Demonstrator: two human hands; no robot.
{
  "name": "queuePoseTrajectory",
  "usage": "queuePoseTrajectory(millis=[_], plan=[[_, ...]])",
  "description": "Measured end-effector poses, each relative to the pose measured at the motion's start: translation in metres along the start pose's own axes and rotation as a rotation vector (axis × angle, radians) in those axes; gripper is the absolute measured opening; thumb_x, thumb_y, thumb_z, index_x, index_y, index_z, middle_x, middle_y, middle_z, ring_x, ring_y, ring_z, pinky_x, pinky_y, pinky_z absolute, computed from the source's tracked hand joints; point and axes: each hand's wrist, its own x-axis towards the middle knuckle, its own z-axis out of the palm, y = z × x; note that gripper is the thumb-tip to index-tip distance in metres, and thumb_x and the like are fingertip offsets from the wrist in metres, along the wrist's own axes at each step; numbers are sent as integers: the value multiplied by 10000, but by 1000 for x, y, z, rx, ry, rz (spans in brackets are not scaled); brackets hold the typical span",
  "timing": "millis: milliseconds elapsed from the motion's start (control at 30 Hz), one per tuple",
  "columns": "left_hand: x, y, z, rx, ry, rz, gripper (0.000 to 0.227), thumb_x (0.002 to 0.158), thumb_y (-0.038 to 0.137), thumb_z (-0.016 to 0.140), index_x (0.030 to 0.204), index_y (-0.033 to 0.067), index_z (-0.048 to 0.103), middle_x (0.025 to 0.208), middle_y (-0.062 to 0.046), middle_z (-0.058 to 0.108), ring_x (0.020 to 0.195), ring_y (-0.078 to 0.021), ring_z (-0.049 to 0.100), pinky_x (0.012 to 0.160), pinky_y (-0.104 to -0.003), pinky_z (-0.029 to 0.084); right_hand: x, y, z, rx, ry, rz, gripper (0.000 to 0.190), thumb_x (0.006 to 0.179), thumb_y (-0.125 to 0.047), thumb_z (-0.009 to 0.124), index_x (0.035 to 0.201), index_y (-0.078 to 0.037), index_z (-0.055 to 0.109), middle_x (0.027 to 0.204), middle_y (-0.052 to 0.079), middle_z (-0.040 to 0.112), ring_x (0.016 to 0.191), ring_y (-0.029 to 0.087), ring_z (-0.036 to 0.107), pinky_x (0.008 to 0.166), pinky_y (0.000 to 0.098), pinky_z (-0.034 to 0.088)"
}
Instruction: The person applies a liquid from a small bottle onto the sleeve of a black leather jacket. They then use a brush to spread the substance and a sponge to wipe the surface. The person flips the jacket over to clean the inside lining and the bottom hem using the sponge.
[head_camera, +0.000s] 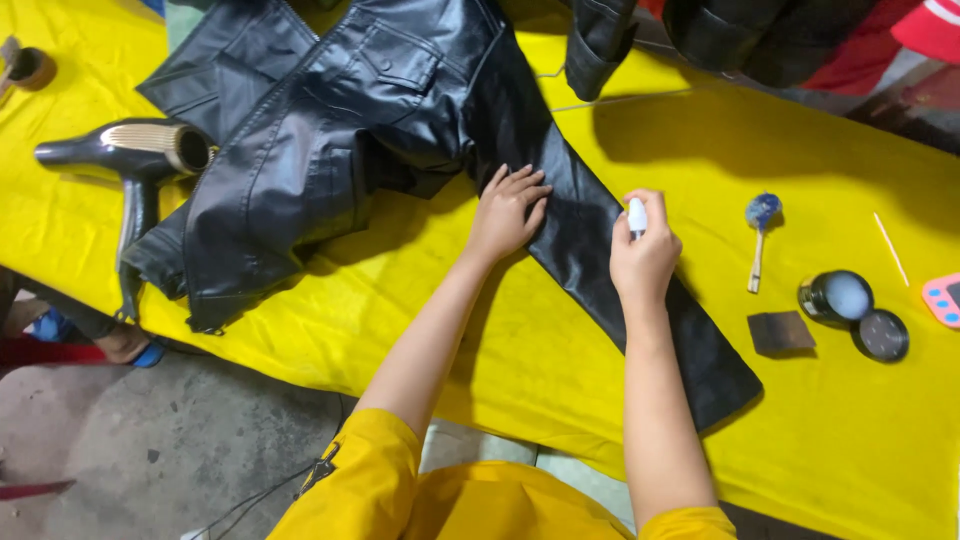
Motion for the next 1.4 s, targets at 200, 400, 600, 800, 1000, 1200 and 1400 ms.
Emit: queuePoseTrajectory(millis=[200,400,600,800,1000,1200,1400], plan=[[2,3,-4,-11,-3,16,194,942,226,686,1090,176,801,1223,-92,752,1263,-262,646,1182,-499,348,-6,-25,-51,-11,-34,56,242,1014,-29,658,1206,-172,621,1038,178,728,998,457,712,763,526,606],[2,10,-13,-20,-45,-22,216,962,217,682,1137,177,801,1259,-87,738,1295,-261,626,1207,-491,307,-16,4,-54,-63,-126,102,179,960,-99,671,1104,-206,661,927,184,736,906,485,711,709,525,590],[3,10,-12,-11,-35,-9,215,954,217,693,1135,171,799,1252,-91,741,1294,-261,624,1203,-491,311,-31,6,-71,-99,-27,154,258,972,-104,687,1191,-237,662,967,207,726,923,475,705,733,498,588],[3,13,-16,-23,-83,-36,223,978,214,672,1157,171,798,1280,-99,726,1317,-268,608,1219,-491,279,-29,-12,-99,-120,-78,178,237,993,-28,662,1176,-178,653,1020,202,730,969,468,710,783,510,597],[0,8,-9,-14,-28,2,215,963,225,682,1138,172,793,1264,-95,734,1301,-262,616,1202,-499,311,-71,14,-59,-90,-210,310,236,962,-64,655,1155,-199,657,1038,190,743,1004,458,713,820,531,606],[0,4,-5,5,2,17,205,950,237,688,1114,182,797,1236,-78,747,1277,-248,634,1196,-490,329,-51,-46,-76,4,-169,95,214,1010,-45,642,1181,-174,645,1061,146,734,1008,415,718,837,506,597],[-1,-3,4,-3,27,22,206,938,241,695,1109,190,797,1231,-75,748,1275,-249,634,1193,-496,339,-60,-29,-10,84,-272,9,252,915,-54,664,1120,-200,660,942,165,749,941,471,709,788,552,594]])
